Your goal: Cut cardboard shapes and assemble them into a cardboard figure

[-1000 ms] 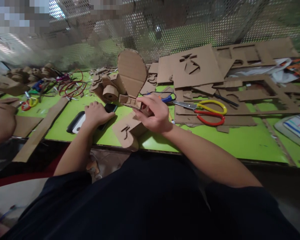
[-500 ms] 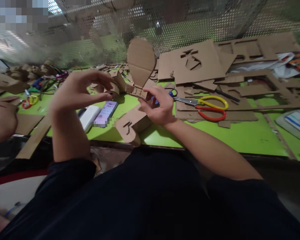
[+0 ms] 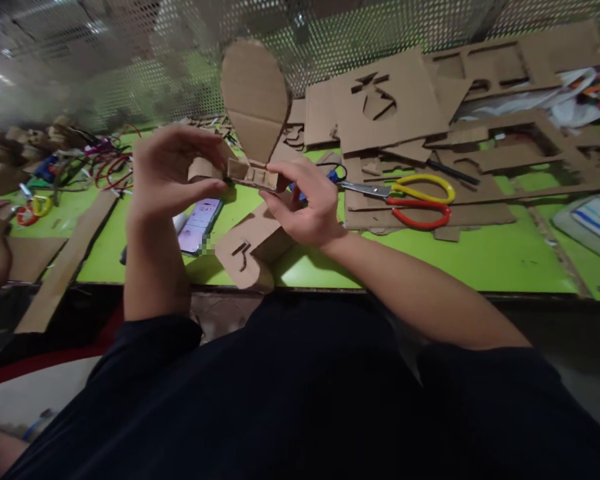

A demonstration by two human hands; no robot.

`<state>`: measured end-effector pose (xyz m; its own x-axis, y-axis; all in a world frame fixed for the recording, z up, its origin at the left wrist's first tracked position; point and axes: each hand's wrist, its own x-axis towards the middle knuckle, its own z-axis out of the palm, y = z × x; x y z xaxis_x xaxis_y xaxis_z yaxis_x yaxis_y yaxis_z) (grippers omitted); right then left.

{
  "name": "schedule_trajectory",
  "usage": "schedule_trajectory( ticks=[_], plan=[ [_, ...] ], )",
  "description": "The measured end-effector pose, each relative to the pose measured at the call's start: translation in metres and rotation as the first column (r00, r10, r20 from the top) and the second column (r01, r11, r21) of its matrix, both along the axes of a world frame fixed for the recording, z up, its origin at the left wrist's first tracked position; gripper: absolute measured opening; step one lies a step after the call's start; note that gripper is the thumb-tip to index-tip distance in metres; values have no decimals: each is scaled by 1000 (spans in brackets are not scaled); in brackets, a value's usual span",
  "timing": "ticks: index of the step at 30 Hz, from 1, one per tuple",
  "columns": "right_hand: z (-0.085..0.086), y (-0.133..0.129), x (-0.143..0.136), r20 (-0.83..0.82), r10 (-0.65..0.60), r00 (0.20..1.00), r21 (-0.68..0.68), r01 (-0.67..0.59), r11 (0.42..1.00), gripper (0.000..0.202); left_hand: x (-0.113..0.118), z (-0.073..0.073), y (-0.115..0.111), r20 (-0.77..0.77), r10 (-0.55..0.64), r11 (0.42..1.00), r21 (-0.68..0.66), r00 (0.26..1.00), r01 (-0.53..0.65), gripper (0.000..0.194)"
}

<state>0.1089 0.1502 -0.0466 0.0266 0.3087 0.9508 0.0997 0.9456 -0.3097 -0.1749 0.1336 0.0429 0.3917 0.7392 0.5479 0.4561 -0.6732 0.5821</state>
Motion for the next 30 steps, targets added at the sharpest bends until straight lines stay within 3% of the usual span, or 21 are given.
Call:
schedule_trajectory(
  ticks=[5,10,16,18,22,27,30],
  plan=[
    [-1,-2,1,19,-4,1000,5,4,1000,30,14,-5,-1,-1,25,989,146,1000,-25,66],
    [-1,-7,6,93,-34,995,-72,41,997,32,25,-5,-5,-59,-15,967,251,998,30,52],
    [0,-11,6,49,-63,997,11,63,998,31,38,-9,-3,40,-62,919,393,997,41,41],
    [-3,-12,7,87,-114,990,-23,116,993,32,42,-14,-1,98,-73,897,442,993,22,41],
    [-9,-16,12,190,-150,970,-122,175,977,34,44,-24,-2,126,40,902,423,991,-90,46],
    [-2,-19,13,57,-67,996,13,67,998,45,48,-29,-8,167,28,886,453,986,-102,46],
    [4,-21,13,64,-99,993,42,97,994,42,49,-31,-8,157,32,875,473,987,-103,42]
  ],
)
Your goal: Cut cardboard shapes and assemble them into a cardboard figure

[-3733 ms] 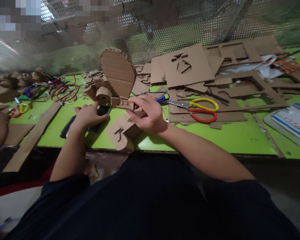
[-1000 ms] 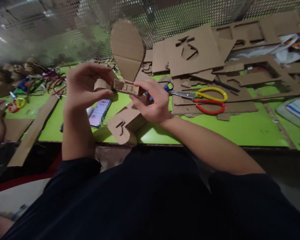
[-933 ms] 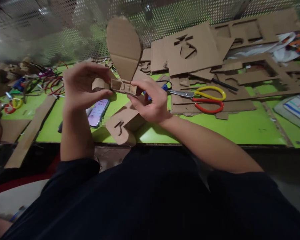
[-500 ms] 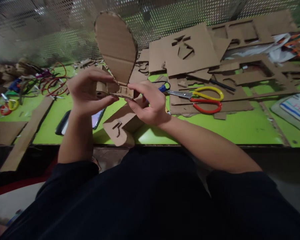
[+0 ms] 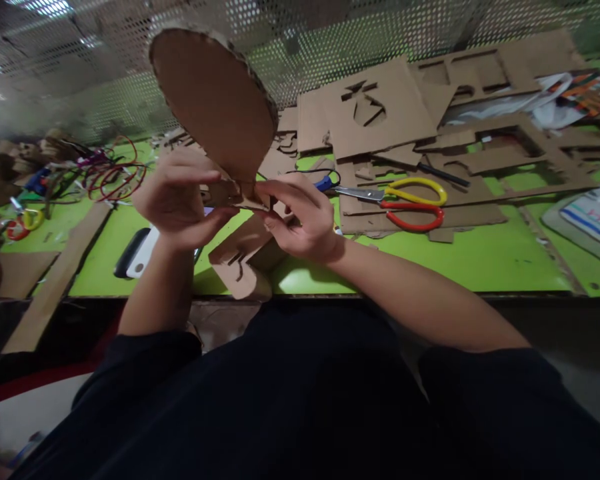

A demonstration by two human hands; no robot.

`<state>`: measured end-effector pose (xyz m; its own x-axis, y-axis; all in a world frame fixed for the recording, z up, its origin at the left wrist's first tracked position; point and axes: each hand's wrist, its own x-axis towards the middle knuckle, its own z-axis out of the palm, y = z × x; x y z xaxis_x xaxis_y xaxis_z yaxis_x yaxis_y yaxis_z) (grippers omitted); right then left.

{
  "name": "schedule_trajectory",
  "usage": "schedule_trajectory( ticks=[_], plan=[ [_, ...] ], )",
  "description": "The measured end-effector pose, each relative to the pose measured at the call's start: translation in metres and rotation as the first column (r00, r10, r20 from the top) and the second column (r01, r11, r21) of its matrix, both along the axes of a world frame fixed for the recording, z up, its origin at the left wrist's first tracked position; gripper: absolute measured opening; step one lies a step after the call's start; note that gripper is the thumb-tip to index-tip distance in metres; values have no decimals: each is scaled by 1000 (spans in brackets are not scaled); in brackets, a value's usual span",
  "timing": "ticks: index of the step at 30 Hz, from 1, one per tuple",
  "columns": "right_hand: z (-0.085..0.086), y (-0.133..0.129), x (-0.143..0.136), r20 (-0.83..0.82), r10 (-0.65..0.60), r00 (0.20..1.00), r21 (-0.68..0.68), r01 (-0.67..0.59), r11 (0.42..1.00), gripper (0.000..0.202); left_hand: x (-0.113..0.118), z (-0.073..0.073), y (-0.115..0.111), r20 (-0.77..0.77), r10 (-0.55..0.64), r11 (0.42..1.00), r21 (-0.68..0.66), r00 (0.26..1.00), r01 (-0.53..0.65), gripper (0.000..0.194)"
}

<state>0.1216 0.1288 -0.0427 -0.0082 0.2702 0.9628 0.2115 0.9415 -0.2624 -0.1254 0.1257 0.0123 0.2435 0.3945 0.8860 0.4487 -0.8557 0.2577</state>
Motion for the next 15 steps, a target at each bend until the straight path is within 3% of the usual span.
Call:
schedule_trajectory(
  ticks=[3,7,9,12,15],
  plan=[
    [3,-2,1,25,-79,997,11,78,997,33,-1,-4,4,-34,11,1000,-20,999,-11,44],
    [3,-1,1,16,-16,1000,-6,16,1000,35,-2,-10,8,-27,-21,998,-58,999,19,49],
    [2,2,0,17,-4,1000,21,3,1000,38,0,-10,5,-46,28,993,-112,999,-33,55],
    [1,7,-2,8,-17,1000,81,16,997,39,3,2,-4,-139,144,961,-217,980,-172,62],
    [1,9,-5,-37,1,999,47,1,999,39,-6,27,-18,-163,58,956,-274,985,-101,57]
  ],
)
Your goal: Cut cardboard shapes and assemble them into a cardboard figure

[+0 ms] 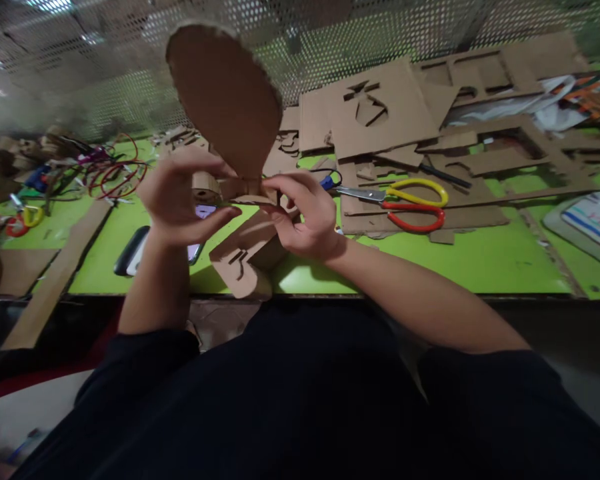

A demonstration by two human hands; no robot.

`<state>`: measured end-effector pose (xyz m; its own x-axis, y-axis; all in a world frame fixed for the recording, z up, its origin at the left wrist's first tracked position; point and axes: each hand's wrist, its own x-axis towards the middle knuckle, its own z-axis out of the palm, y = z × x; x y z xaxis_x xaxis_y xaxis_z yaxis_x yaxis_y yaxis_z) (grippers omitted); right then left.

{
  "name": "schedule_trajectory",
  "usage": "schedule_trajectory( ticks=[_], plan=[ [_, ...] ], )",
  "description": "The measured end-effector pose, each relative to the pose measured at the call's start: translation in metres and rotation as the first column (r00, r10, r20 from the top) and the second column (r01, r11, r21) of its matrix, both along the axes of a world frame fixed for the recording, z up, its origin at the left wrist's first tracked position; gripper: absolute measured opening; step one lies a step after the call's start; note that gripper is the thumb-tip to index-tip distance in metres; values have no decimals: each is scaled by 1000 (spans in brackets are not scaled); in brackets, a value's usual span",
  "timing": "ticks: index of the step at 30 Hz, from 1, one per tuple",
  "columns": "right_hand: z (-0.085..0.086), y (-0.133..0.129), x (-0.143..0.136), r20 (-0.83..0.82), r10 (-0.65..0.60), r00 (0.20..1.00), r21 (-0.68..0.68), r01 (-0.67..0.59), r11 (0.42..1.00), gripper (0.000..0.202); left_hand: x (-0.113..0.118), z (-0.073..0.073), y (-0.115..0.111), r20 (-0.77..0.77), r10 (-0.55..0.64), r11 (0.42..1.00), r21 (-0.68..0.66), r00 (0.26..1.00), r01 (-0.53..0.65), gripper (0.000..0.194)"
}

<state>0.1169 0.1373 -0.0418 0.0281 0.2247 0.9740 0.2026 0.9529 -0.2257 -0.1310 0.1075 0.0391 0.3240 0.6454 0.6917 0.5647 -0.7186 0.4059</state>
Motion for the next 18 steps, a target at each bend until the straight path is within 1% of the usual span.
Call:
schedule_trajectory(
  ticks=[1,2,3,4,5,6,7,8,9,10,11,12,13,15,16,17,18],
  plan=[
    [0,0,-1,-19,10,1000,-3,-10,1000,38,-7,8,-6,29,-2,1000,-22,1000,3,67],
    [0,0,-2,-33,19,999,0,-19,1000,38,-15,15,-12,38,62,997,-41,997,-61,66],
    [0,0,-3,-42,25,999,4,-25,1000,38,-26,19,-20,37,214,974,-78,976,-211,49],
    [-1,0,-4,-47,27,999,0,-27,1000,38,-37,20,-29,-42,374,922,-89,927,-376,40],
    [-2,0,-5,-46,26,999,-13,-26,1000,38,-49,16,-38,-175,488,857,-89,855,-507,40],
    [-3,1,-5,-41,25,999,-32,-26,999,37,-60,9,-49,-282,571,789,-74,771,-610,43],
    [-5,2,-6,-31,28,999,-54,-29,998,37,-71,-2,-59,-362,620,725,-74,696,-684,46],
    [-7,3,-7,-24,33,999,-72,-35,997,36,-79,-15,-70,-445,623,679,-99,643,-727,50],
    [-9,4,-7,-18,36,999,-82,-38,996,35,-86,-29,-79,-539,602,640,-117,590,-760,54],
    [-11,5,-8,-15,31,999,-90,-33,995,34,-91,-44,-88,-613,591,587,-119,525,-800,58],
    [-12,6,-9,-8,20,1000,-98,-20,995,34,-94,-57,-95,-676,567,541,-124,470,-832,65],
    [-13,7,-10,-8,4,1000,-93,-5,996,33,-95,-68,-100,-713,546,512,-131,439,-849,77],
    [-13,8,-10,-15,-11,1000,-82,10,997,34,-94,-77,-103,-728,537,489,-143,426,-860,92],
    [-11,7,-11,-31,-15,999,-66,13,998,34,-92,-86,-104,-697,567,469,-164,438,-868,121],
    [-10,6,-11,-41,0,999,-65,-3,998,32,-91,-87,-102,-674,583,471,-175,454,-865,130],
    [-8,5,-10,-50,22,998,-69,-25,997,30,-91,-85,-97,-657,586,480,-189,474,-856,136],
    [-7,4,-10,-56,46,997,-79,-50,996,28,-92,-82,-92,-656,573,491,-205,491,-847,137]
  ],
)
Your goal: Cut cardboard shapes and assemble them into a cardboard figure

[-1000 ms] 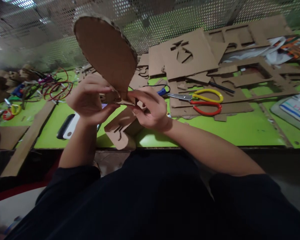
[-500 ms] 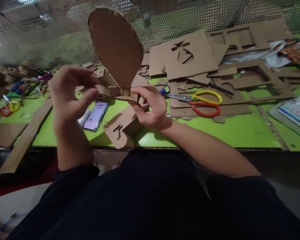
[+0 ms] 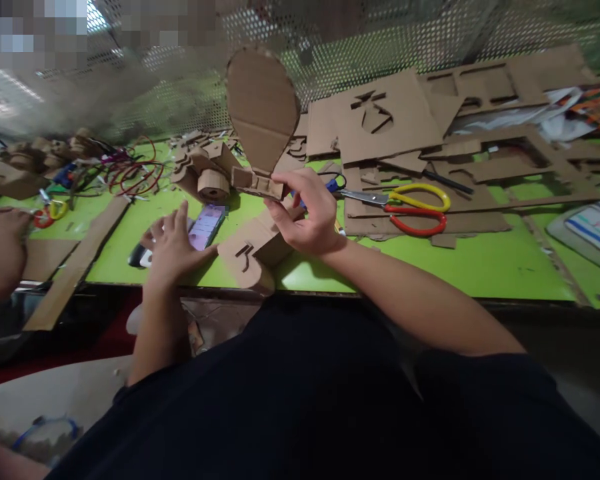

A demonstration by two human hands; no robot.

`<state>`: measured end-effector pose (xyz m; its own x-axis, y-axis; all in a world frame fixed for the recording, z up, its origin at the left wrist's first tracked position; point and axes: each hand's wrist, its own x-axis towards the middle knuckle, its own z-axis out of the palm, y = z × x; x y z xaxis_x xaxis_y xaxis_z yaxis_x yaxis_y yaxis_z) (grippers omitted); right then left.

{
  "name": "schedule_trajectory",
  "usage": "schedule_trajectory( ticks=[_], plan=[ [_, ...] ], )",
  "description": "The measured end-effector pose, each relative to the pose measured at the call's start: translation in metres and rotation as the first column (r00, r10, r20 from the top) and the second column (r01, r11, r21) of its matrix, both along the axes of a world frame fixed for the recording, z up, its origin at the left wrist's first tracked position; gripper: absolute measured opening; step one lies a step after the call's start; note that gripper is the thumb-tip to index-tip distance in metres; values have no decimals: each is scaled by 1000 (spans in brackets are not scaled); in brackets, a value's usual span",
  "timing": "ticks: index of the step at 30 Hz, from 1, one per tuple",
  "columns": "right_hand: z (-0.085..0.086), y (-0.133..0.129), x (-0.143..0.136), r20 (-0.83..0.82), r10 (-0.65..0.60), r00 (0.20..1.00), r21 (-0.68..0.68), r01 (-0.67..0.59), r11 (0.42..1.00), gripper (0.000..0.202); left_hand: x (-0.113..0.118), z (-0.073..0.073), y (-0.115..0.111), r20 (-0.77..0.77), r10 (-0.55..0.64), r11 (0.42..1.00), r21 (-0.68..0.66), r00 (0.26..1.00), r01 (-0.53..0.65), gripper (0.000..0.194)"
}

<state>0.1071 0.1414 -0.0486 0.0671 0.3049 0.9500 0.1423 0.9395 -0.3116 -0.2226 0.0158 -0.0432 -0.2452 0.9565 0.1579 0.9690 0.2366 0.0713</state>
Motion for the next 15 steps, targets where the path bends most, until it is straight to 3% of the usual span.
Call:
schedule_trajectory(
  ticks=[8,11,13,15],
  plan=[
    [0,-5,1,-7,94,996,-44,-95,995,30,-22,24,56,-28,-94,967,-242,995,85,123],
    [-1,-6,1,-15,118,993,-55,-119,991,31,-9,24,52,52,-119,970,-208,992,127,117],
    [-2,-7,1,-2,99,995,-76,-99,992,31,7,24,40,111,-119,985,-114,987,132,115],
    [-2,-7,2,18,65,998,-89,-63,994,31,23,22,27,67,-90,996,-15,994,91,120]
  ],
)
